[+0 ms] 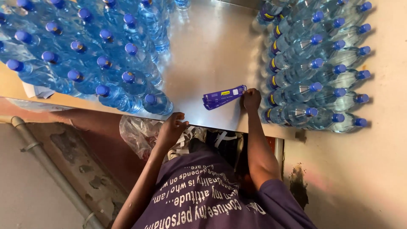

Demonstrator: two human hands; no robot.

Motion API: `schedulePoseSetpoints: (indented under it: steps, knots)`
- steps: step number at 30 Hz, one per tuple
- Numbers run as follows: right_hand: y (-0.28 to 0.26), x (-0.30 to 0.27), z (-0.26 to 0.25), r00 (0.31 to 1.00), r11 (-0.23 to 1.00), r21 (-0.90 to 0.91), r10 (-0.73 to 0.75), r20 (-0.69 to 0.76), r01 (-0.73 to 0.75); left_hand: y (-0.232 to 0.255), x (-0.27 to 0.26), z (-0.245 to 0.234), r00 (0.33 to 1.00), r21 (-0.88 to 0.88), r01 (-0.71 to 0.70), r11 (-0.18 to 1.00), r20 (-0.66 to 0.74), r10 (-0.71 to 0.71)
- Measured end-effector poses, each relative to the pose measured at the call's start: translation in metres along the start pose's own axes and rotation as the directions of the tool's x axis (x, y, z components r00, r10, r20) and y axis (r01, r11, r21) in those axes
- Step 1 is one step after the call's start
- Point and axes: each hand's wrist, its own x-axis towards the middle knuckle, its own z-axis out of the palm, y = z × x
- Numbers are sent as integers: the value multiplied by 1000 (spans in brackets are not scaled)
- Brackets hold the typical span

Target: Manually applying adhesive labels to plastic water bottles at a workstation.

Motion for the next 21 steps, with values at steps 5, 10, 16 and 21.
schedulePoseSetpoints:
  steps: [5,10,16,21]
  knots:
    - [-5,-14,-23,984,966,199,-146,-100,163,-7,-11,-7,1000,13,5,1000,14,-5]
    - [-45,-44,-65,972,904,364,-183,-146,225,42,-16,-9,988,-1,-145,989,51,145]
    - [-179,-147,-156,869,732,526,-495,-26,433,118,23,3,907,-71,-420,905,-37,419]
    - [-233,-190,-172,694,481,681,-718,-56,553,138,58,44,844,-326,-298,897,350,407]
